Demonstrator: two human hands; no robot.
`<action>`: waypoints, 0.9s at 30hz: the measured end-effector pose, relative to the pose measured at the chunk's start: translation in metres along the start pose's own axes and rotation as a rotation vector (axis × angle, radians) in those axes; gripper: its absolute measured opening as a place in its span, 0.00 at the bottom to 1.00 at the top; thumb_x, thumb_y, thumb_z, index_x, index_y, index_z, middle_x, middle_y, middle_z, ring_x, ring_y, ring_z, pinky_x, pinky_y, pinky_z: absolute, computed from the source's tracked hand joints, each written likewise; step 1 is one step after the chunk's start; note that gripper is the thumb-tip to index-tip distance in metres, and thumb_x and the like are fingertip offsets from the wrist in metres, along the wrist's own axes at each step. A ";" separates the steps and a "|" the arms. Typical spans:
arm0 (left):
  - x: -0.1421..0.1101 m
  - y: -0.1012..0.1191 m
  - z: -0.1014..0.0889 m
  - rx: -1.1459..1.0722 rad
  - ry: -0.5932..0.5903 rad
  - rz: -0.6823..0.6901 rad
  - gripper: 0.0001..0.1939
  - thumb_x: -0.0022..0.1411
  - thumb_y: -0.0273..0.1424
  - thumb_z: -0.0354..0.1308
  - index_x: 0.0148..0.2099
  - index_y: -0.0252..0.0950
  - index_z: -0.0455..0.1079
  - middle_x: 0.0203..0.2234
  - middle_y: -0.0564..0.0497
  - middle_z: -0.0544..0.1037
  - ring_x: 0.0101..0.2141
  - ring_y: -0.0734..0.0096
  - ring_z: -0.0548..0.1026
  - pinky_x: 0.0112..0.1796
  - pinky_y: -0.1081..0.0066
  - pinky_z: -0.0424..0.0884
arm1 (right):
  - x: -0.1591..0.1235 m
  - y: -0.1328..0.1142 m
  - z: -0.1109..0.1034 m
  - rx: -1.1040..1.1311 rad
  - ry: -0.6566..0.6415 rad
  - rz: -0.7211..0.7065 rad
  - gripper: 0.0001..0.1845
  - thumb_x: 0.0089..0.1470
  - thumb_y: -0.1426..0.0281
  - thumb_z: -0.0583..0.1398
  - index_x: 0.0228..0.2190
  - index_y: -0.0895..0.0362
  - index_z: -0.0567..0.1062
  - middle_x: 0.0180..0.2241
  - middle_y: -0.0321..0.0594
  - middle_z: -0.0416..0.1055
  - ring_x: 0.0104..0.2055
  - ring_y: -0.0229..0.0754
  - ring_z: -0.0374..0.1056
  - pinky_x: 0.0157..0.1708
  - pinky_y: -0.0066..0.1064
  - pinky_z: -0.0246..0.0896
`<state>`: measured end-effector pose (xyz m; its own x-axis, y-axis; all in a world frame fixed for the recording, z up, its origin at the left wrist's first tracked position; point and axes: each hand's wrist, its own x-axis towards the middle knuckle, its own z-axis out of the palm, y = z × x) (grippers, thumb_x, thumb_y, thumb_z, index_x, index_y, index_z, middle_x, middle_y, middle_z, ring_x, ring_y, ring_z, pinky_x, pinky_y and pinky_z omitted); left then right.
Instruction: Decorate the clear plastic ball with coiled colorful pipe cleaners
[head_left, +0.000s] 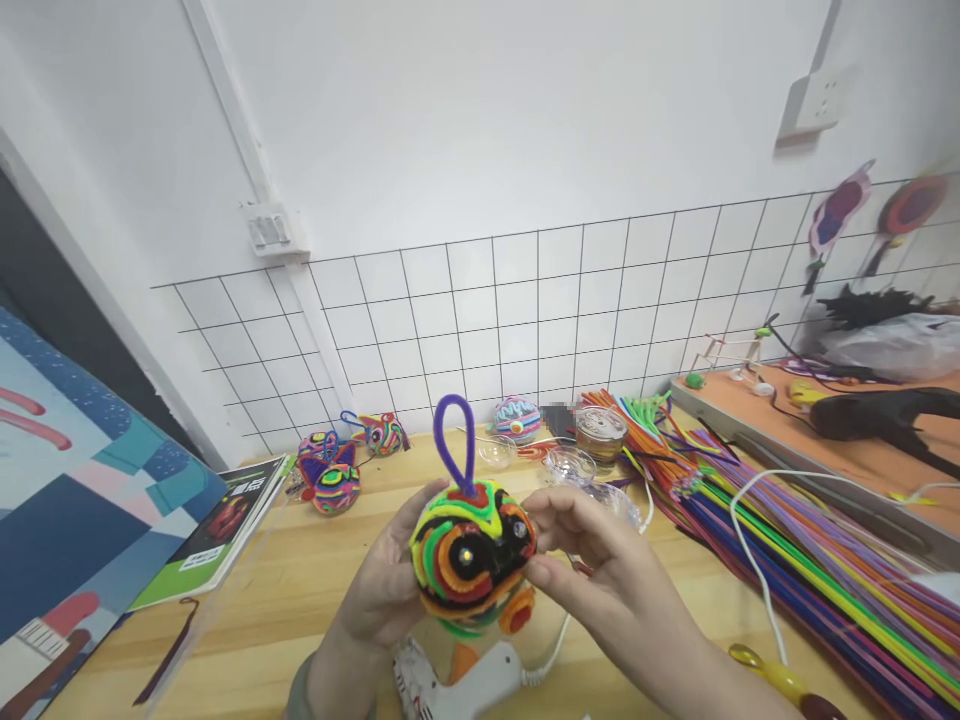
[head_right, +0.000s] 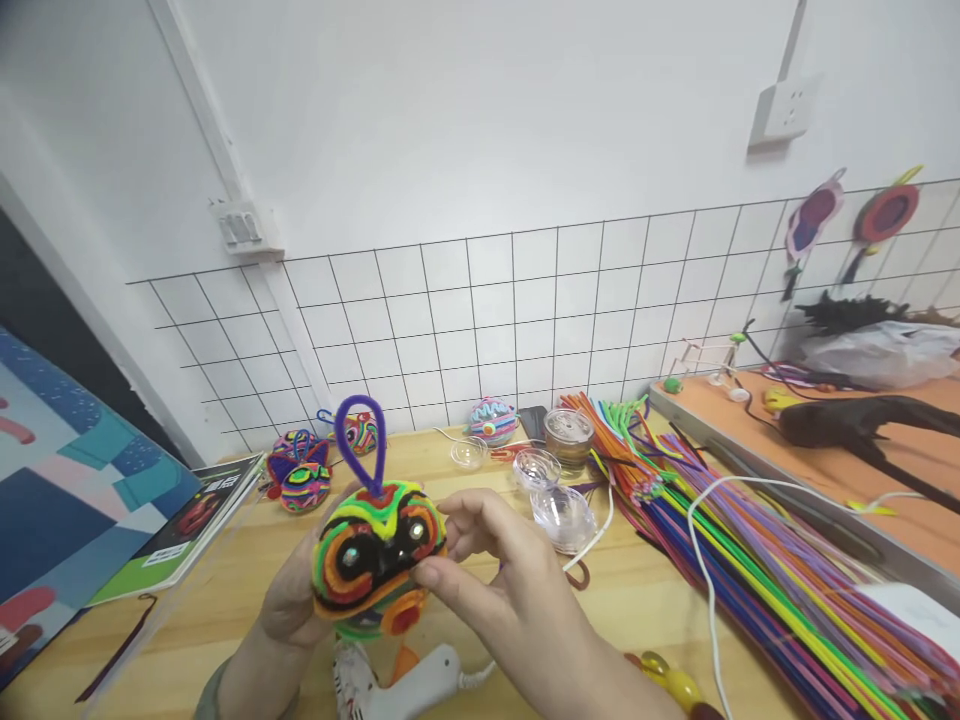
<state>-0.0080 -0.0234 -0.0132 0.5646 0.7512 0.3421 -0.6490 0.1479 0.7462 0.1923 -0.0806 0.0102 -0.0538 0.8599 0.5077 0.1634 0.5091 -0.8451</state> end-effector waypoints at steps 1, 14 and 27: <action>0.000 0.000 0.000 -0.013 0.003 -0.005 0.28 0.48 0.28 0.69 0.53 0.46 0.73 0.48 0.51 0.79 0.46 0.61 0.78 0.45 0.69 0.74 | 0.001 0.002 0.000 0.021 -0.005 0.017 0.11 0.53 0.66 0.64 0.40 0.53 0.73 0.32 0.38 0.73 0.34 0.39 0.71 0.33 0.30 0.70; 0.004 0.001 0.011 -0.019 0.052 0.018 0.27 0.51 0.28 0.68 0.54 0.45 0.72 0.48 0.51 0.79 0.47 0.66 0.76 0.47 0.70 0.71 | 0.010 0.022 -0.001 0.308 -0.067 0.114 0.14 0.55 0.58 0.63 0.41 0.51 0.73 0.36 0.39 0.74 0.38 0.38 0.71 0.38 0.27 0.69; 0.006 -0.001 0.017 -0.001 0.128 0.022 0.23 0.52 0.29 0.67 0.52 0.45 0.73 0.48 0.52 0.78 0.45 0.67 0.76 0.45 0.72 0.72 | 0.016 0.023 -0.003 0.275 -0.065 0.167 0.15 0.56 0.56 0.60 0.40 0.53 0.71 0.30 0.35 0.71 0.31 0.36 0.68 0.31 0.26 0.68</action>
<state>0.0049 -0.0297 -0.0016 0.4806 0.8303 0.2823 -0.6610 0.1315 0.7387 0.1983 -0.0557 -0.0006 -0.1132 0.9283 0.3541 -0.0967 0.3444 -0.9338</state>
